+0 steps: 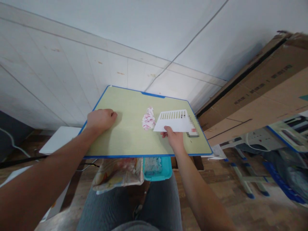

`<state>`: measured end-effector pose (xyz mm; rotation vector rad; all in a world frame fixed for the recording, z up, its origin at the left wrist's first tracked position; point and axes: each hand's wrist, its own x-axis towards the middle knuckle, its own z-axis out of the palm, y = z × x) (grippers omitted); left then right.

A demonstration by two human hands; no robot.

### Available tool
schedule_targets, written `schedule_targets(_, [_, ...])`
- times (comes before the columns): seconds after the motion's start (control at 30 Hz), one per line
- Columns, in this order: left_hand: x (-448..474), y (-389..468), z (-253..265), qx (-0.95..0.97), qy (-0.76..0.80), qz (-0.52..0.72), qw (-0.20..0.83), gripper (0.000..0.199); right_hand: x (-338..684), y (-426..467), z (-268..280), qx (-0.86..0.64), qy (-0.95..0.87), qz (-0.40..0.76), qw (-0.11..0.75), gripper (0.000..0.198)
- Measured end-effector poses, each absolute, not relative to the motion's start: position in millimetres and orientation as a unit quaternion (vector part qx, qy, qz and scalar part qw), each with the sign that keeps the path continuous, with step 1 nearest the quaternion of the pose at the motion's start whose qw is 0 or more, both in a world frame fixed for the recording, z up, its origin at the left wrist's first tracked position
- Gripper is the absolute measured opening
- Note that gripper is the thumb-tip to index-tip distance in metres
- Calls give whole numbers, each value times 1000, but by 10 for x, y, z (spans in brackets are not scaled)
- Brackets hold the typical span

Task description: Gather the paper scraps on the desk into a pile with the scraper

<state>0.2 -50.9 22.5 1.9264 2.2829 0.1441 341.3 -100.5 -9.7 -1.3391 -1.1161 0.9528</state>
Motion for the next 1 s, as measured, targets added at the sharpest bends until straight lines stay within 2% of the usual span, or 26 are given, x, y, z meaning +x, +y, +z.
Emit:
schedule_targets(0.2, [68, -552, 312, 630, 775, 5, 49, 76, 3150, -633, -38, -563, -498, 409, 517, 18])
schedule_targets(0.3, [68, -548, 303, 630, 775, -3, 48, 77, 3240, -572, -52, -582, -481, 386, 531, 16])
schedule_targets(0.43, [62, -542, 281, 630, 775, -2, 46, 76, 3330, -640, -100, -585, -467, 369, 551, 23])
schedule_targets(0.63, [61, -548, 289, 633, 772, -5, 46, 79, 3179, -829, -122, -559, -496, 393, 536, 30])
schedule_targets(1.0, [67, -549, 301, 626, 779, 1, 48, 75, 3195, -1067, -80, -545, -536, 432, 479, 26])
